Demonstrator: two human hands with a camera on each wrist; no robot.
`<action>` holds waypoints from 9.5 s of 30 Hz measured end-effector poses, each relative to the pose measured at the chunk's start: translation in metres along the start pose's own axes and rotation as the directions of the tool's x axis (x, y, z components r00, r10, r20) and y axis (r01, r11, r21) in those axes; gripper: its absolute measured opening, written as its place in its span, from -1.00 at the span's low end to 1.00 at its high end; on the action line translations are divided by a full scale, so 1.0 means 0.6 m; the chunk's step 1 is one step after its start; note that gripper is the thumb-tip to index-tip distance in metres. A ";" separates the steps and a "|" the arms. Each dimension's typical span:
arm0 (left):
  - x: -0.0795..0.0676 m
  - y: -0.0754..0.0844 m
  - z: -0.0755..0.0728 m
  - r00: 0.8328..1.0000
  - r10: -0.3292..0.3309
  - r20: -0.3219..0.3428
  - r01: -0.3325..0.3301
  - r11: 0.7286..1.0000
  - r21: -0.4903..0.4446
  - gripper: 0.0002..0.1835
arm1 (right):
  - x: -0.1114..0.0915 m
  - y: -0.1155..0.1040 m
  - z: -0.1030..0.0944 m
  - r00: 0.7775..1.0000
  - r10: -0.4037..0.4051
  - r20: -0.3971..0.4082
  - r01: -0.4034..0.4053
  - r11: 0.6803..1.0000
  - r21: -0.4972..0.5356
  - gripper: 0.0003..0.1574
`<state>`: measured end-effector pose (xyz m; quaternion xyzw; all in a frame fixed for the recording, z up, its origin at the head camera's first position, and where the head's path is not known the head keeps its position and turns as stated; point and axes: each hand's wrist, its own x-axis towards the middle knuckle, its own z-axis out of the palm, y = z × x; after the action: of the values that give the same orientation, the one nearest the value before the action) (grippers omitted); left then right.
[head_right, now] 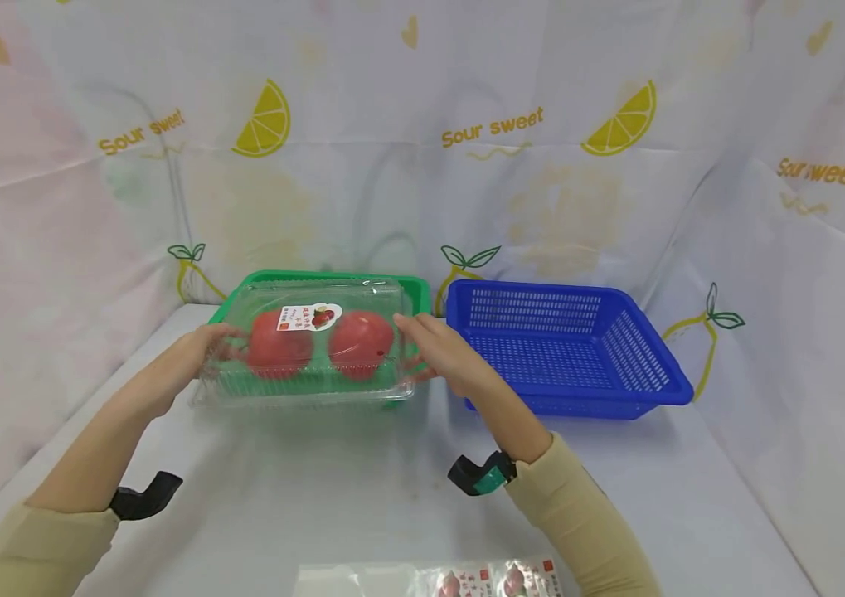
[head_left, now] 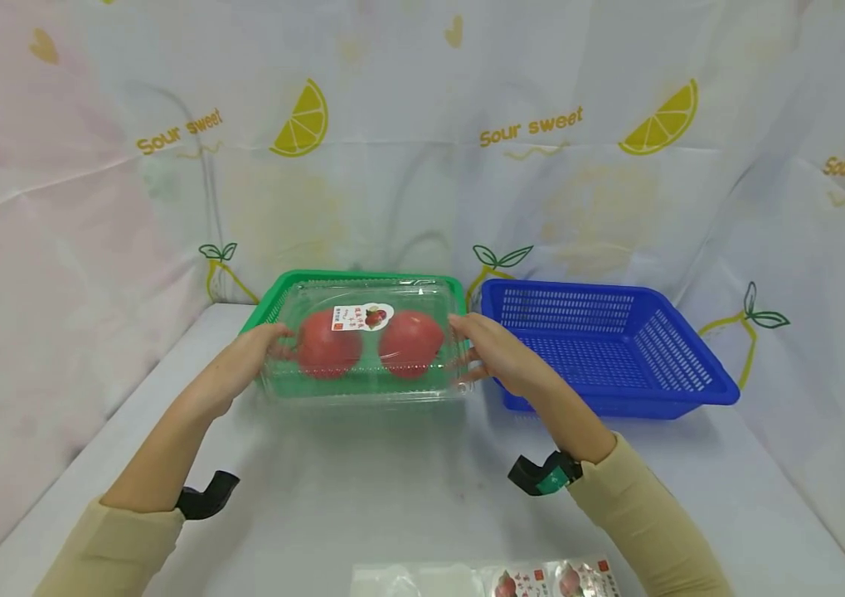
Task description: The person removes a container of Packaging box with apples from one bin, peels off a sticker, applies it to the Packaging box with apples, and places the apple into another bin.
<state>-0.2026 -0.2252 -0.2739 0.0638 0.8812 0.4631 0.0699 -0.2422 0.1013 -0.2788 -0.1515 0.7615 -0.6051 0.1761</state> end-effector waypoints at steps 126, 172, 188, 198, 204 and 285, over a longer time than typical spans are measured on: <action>0.206 -0.105 -0.020 0.933 -0.356 0.041 0.359 0.929 -0.089 -0.16 | 0.224 0.081 0.052 0.956 0.259 -0.135 -0.272 0.958 -0.092 -0.15; 0.223 -0.123 -0.003 0.928 -0.372 0.025 0.372 0.928 -0.008 -0.19 | 0.231 0.098 0.057 0.953 0.280 -0.119 -0.301 0.928 -0.221 -0.27; 0.219 -0.130 -0.004 0.934 -0.356 0.028 0.354 0.933 0.061 -0.19 | 0.228 0.094 0.060 0.955 0.269 -0.126 -0.293 0.922 -0.253 -0.25; 0.207 -0.126 -0.001 0.946 -0.324 0.010 0.320 0.938 0.134 -0.18 | 0.222 0.094 0.062 0.959 0.249 -0.133 -0.276 0.925 -0.263 -0.22; 0.201 -0.122 0.000 0.946 -0.323 -0.010 0.321 0.936 0.142 -0.19 | 0.219 0.093 0.061 0.962 0.233 -0.139 -0.264 0.926 -0.271 -0.17; 0.071 -0.017 0.132 0.931 0.273 -0.243 -0.045 0.746 0.665 -0.30 | 0.047 0.083 0.018 0.912 -0.325 -0.251 0.029 0.662 -0.749 -0.33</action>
<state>-0.2304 -0.1597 -0.3293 0.0826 0.9767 0.1375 -0.1428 -0.2636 0.0904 -0.3317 -0.1691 0.9388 -0.2816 -0.1042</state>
